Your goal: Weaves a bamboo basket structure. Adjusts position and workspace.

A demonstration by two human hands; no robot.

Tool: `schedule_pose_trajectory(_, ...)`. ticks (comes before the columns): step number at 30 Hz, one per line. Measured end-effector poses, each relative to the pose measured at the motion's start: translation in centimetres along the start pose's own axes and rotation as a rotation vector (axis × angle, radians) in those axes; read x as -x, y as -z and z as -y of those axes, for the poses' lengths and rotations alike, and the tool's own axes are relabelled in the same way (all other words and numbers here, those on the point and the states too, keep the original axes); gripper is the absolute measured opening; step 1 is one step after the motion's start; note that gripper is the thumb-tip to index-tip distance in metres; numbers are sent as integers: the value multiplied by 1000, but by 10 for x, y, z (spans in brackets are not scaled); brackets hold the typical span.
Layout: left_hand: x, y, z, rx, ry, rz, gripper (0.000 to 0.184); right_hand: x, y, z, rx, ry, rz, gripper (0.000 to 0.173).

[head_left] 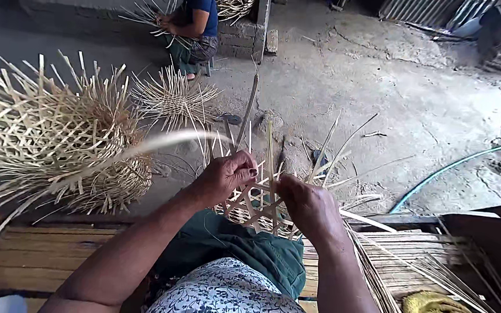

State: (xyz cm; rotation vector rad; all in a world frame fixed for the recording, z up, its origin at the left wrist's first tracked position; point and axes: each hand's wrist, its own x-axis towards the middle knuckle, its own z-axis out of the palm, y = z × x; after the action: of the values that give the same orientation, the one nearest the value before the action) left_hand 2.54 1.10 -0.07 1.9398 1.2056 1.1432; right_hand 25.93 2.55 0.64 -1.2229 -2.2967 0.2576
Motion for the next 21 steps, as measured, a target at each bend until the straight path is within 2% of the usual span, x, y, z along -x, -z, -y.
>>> schedule_pose_trajectory(2,4,-6,-1,-139,-110,-98,17,-1,1,0,-2,-25,35,37)
schedule_pose_trajectory(4,4,-13,-9,-383,-324,-206,28,-4,1,1,-33,-37,53,40)
schedule_pose_trajectory(5,2,-15,-13,-489,-438,-175,32,-5,-1,0,-56,-23,32,38)
schedule_pose_trajectory(7,-6,-17,-15,-687,-563,11,39,-5,-8,-3,-136,9,-53,26)
schedule_pose_trajectory(9,-19,-15,-7,-801,-542,134,46,-1,-16,-9,-209,-27,-98,15)
schedule_pose_trajectory(10,-26,-9,-5,-825,-512,147,50,1,-19,-11,-228,-62,-133,15)
schedule_pose_trajectory(13,-37,3,-13,-758,-429,23,53,6,-21,-14,-289,-138,-270,15)
schedule_pose_trajectory(17,-29,-14,-25,-660,-382,-125,51,5,-18,-16,-396,-193,-382,23)
schedule_pose_trajectory(19,-25,-21,-20,-597,-346,-155,48,3,-14,-17,-360,-199,-345,25)
schedule_pose_trajectory(21,-21,-25,-15,-525,-277,-151,41,5,-9,-10,-170,-213,-268,34)
